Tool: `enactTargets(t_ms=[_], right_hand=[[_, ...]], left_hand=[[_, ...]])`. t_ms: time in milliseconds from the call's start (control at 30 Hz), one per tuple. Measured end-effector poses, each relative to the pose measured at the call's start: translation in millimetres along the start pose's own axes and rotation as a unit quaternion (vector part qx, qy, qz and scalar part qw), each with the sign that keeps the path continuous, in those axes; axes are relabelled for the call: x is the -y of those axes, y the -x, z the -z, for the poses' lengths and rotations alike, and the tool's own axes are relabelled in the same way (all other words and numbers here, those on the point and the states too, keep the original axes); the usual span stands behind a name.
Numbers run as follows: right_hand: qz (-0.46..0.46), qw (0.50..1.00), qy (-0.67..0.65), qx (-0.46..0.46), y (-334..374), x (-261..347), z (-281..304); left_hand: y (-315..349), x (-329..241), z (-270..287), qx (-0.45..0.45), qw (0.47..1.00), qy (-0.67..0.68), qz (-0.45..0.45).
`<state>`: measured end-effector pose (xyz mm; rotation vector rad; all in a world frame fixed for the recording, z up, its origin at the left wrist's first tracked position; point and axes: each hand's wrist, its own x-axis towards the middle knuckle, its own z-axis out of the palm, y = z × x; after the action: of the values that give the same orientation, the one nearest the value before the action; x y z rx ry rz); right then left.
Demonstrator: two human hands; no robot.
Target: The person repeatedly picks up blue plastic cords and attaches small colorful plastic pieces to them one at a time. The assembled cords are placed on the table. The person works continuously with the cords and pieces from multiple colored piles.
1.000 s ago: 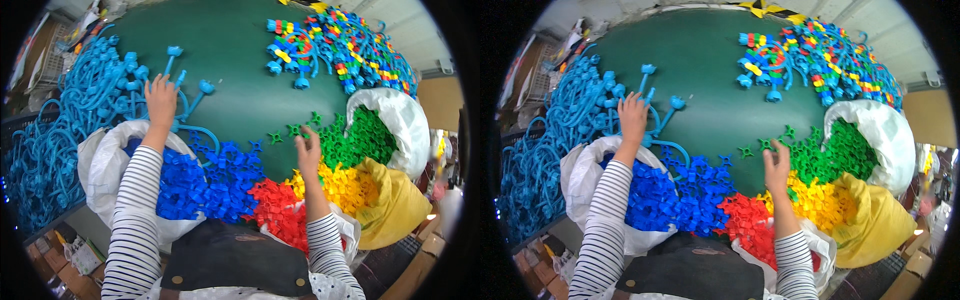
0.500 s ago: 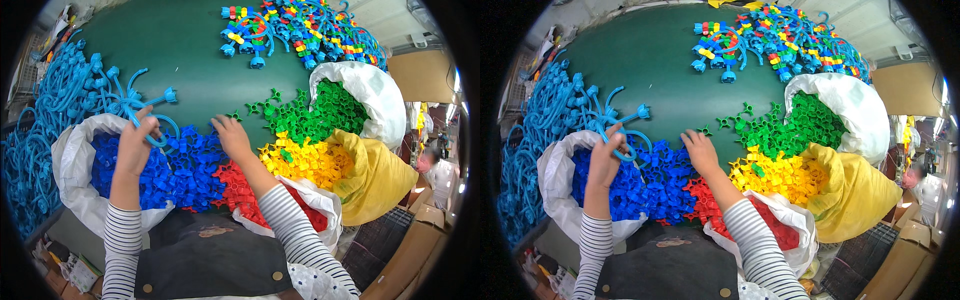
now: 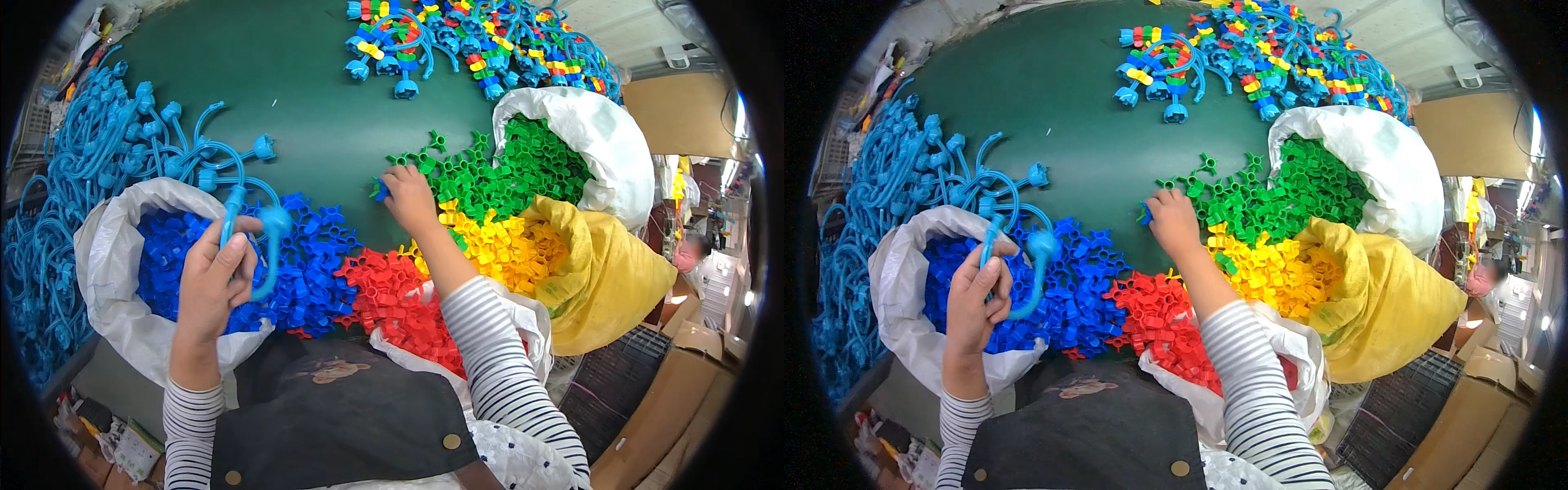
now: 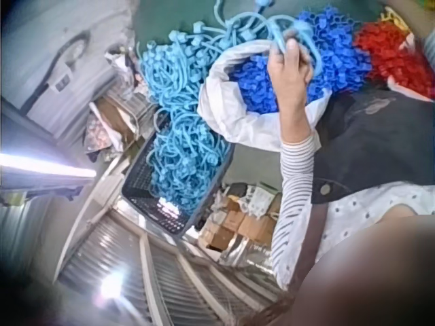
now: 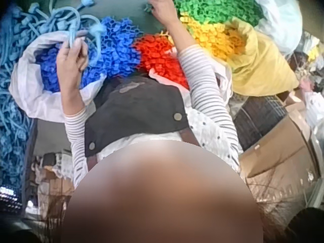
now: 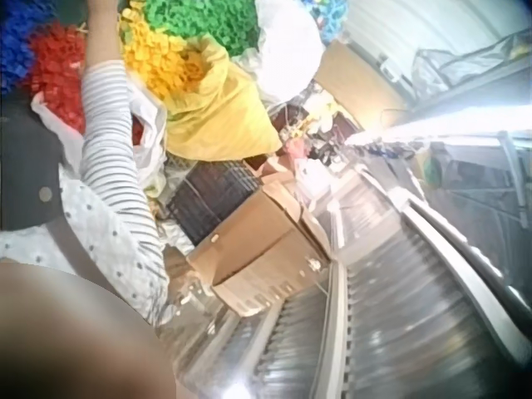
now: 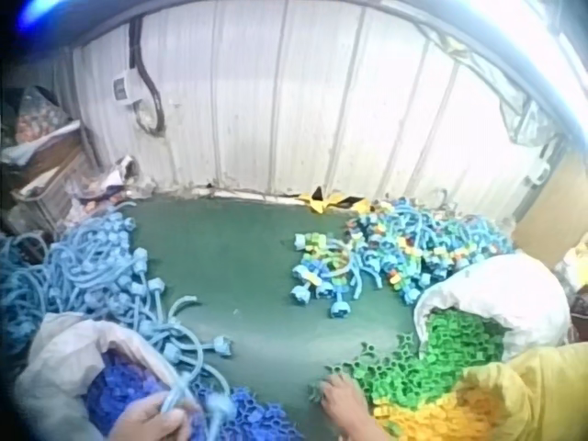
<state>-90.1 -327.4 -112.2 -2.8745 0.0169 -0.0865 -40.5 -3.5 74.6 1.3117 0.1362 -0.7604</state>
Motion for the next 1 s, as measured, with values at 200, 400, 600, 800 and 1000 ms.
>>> enactTargets(t_ms=[200, 400, 600, 800, 1000], right_hand=[[-0.137, 0.986, 0.063, 0.065, 82, -12, 45], [-0.164, 0.979, 0.114, 0.034, 89, 1, 21], [-0.054, 0.994, -0.022, -0.097, 66, 26, 24], [-0.173, 0.834, -0.506, -0.137, 57, 88, 25], [-0.122, 0.890, -0.392, -0.198, 51, 106, 39]], left_hand=[[-36, 44, 20, 0.033, 0.992, 0.024, 0.120], [-27, 115, 1, -0.070, 0.996, 0.053, 0.021], [-30, 123, 1, -0.084, 0.977, 0.197, -0.007], [-41, 144, -9, -0.050, 0.930, 0.311, 0.188], [-39, 147, -7, -0.027, 0.866, 0.441, 0.233]])
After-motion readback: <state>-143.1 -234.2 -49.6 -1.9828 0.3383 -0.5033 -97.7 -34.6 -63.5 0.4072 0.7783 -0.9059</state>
